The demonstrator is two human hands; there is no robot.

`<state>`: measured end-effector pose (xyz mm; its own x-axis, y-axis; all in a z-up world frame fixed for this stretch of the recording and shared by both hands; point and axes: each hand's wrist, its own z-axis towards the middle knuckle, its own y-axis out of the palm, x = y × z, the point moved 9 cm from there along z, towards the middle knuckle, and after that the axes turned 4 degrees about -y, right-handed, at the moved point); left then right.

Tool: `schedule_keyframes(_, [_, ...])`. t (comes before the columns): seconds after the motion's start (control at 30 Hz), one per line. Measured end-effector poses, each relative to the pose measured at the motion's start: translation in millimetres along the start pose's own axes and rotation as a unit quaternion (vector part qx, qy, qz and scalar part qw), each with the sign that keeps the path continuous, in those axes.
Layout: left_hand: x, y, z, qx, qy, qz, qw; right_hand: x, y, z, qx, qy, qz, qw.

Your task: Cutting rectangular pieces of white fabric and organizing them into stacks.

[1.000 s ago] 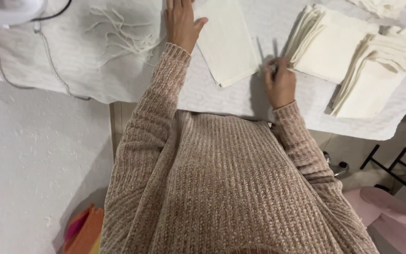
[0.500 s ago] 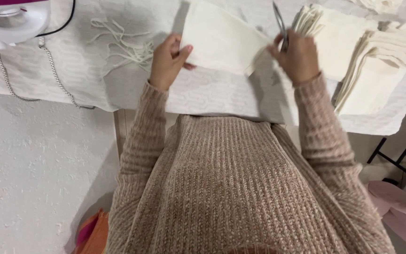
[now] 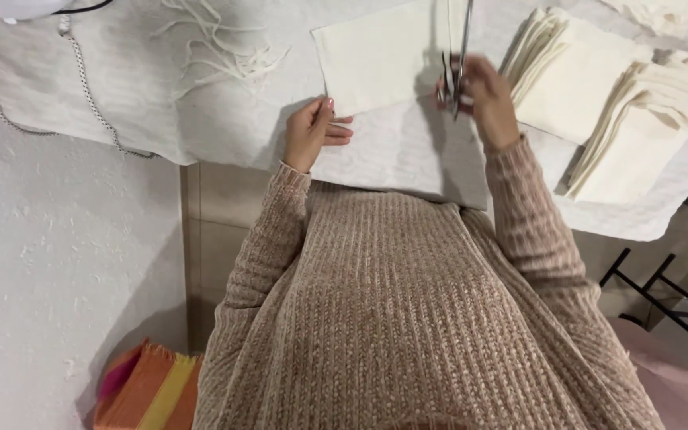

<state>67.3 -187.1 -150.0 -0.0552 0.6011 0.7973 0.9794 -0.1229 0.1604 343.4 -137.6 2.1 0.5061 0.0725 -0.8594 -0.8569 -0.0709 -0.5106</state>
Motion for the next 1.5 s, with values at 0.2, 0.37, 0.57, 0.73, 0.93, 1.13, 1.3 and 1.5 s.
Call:
schedule_keyframes(0.2, [-2, 1, -20, 0.027, -0.015, -0.004, 1.0, 14, -13, -60, 0.022, -0.007, -0.073, 0.997])
schedule_keyframes(0.37, [-2, 11, -27, 0.035, -0.028, 0.002, 0.999, 45, -16, -67, 0.063, -0.006, -0.151, 0.987])
schedule_keyframes(0.57, [15, 11, -21, 0.053, -0.022, 0.011, 0.998, 59, 16, -33, 0.107, -0.024, -0.222, 0.969])
schedule_keyframes(0.73, [10, 4, -24, 0.079, -0.027, 0.007, 0.996, 82, 19, -28, 0.122, -0.039, -0.272, 0.954])
schedule_keyframes(0.93, [3, -6, -18, 0.061, -0.013, -0.015, 0.998, 61, 48, -77, 0.005, 0.075, -0.028, 0.997])
schedule_keyframes(1.13, [-19, -13, 17, -0.015, 0.002, -0.024, 1.0, 24, 147, -136, -0.091, 0.285, 0.331, 0.895])
schedule_keyframes(1.3, [-16, -16, 21, -0.056, -0.036, -0.005, 0.998, 4, 177, -133, -0.105, 0.285, 0.305, 0.902])
schedule_keyframes(1.5, [0, -18, 19, -0.109, -0.034, 0.005, 0.994, 9, 200, -130, -0.063, 0.276, 0.331, 0.9])
